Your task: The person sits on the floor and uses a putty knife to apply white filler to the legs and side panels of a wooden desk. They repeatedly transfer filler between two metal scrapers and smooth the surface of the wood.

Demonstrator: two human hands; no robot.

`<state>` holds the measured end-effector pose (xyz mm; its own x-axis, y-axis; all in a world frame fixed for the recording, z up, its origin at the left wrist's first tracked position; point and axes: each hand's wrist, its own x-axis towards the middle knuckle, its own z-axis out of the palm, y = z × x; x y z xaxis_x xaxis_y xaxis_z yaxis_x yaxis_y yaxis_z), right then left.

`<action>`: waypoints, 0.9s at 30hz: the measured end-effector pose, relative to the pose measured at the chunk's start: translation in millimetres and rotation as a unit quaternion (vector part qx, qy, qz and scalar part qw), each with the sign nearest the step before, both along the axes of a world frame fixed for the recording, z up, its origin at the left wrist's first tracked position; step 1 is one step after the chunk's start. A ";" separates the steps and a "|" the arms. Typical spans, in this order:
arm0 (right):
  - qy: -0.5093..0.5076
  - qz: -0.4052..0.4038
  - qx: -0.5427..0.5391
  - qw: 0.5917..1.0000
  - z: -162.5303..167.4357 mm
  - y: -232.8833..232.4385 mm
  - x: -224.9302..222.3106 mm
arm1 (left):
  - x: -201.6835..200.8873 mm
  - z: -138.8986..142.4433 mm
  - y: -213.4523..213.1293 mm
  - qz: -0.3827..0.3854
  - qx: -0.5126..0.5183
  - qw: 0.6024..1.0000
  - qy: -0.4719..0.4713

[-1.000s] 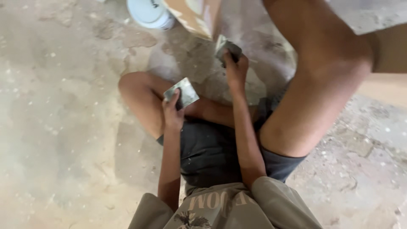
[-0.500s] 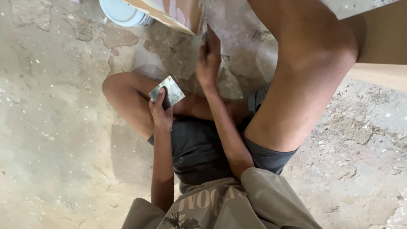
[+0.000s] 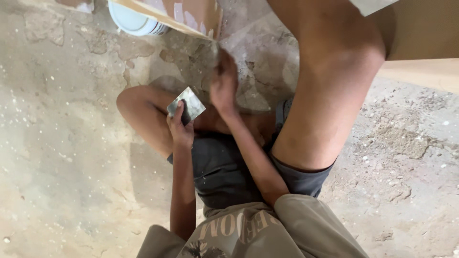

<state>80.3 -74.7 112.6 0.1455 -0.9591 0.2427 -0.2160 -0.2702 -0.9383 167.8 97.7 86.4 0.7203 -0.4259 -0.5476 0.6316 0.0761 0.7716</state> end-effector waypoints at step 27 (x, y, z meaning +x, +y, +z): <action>-0.135 0.008 0.278 0.951 -44.5 -110.0 -6.6 | -2.4 -12.9 -7.2 0.030 -0.061 0.997 0.035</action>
